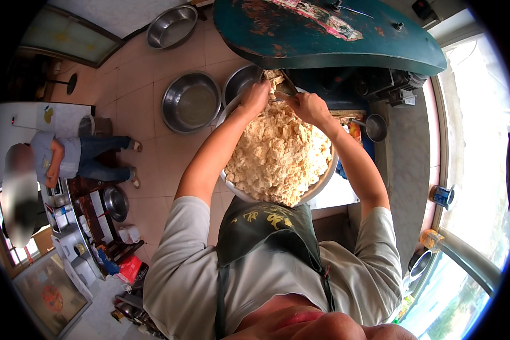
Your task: The person feeds a dough-like mixture into a noodle-making machine using a wooden tool and their hands, then catches the resulting noodles and places them back into the bowl.
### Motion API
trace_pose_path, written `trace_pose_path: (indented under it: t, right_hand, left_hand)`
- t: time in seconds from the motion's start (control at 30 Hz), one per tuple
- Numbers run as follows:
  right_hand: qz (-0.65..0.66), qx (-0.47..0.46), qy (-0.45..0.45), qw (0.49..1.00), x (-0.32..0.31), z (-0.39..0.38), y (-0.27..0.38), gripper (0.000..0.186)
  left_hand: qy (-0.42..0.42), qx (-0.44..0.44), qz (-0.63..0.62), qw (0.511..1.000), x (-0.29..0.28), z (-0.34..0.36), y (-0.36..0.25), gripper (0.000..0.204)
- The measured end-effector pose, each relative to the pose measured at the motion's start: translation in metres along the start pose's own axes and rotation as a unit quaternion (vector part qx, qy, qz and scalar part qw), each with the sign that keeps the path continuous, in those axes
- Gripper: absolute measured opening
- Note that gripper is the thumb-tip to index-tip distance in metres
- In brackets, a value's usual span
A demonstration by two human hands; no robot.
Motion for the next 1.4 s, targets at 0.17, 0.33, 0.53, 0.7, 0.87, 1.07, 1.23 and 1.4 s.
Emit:
trace_pose_path:
  t: [0.17,0.33,0.53,0.7,0.87,1.07,1.23,1.4]
  right_hand:
    - [-0.050,0.016,0.039,0.998,0.026,0.046,0.011,0.050]
    - [-0.044,-0.001,0.016,0.999,0.015,0.033,0.022,0.049]
    - [-0.066,0.009,0.003,0.998,0.036,0.049,0.025,0.050]
    - [-0.047,0.022,0.005,0.999,0.027,0.029,0.034,0.052]
    - [-0.046,0.050,0.013,0.998,0.031,0.032,0.023,0.054]
    - [-0.053,0.064,0.019,0.996,0.042,0.033,0.015,0.055]
    - [-0.039,0.092,0.041,0.994,0.027,0.031,0.023,0.053]
    - [-0.029,0.089,0.002,0.996,0.041,0.056,0.022,0.057]
  left_hand:
    - [-0.034,0.094,-0.108,0.989,0.006,-0.003,0.013,0.037]
    - [-0.072,0.167,-0.129,0.975,-0.039,-0.059,-0.028,0.026]
    - [0.162,0.275,-0.154,0.935,-0.044,-0.113,-0.076,0.033]
    - [0.137,0.305,-0.071,0.940,-0.029,-0.150,-0.085,0.065]
    - [0.078,0.270,-0.092,0.955,-0.023,-0.156,-0.085,0.048]
    - [0.046,0.256,-0.160,0.952,-0.018,-0.149,-0.077,0.028]
    - [-0.003,0.202,-0.215,0.956,-0.034,-0.141,-0.063,0.023]
    - [-0.015,0.174,-0.179,0.968,-0.054,-0.117,-0.061,0.028]
Point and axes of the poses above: each hand's wrist, its own z-axis towards the middle knuckle, its own x-axis out of the palm, y = z × x, the point moved 5 cm from there along z, towards the middle knuckle, and after that the axes turned 3 degrees about x, right-handed, at the moved point
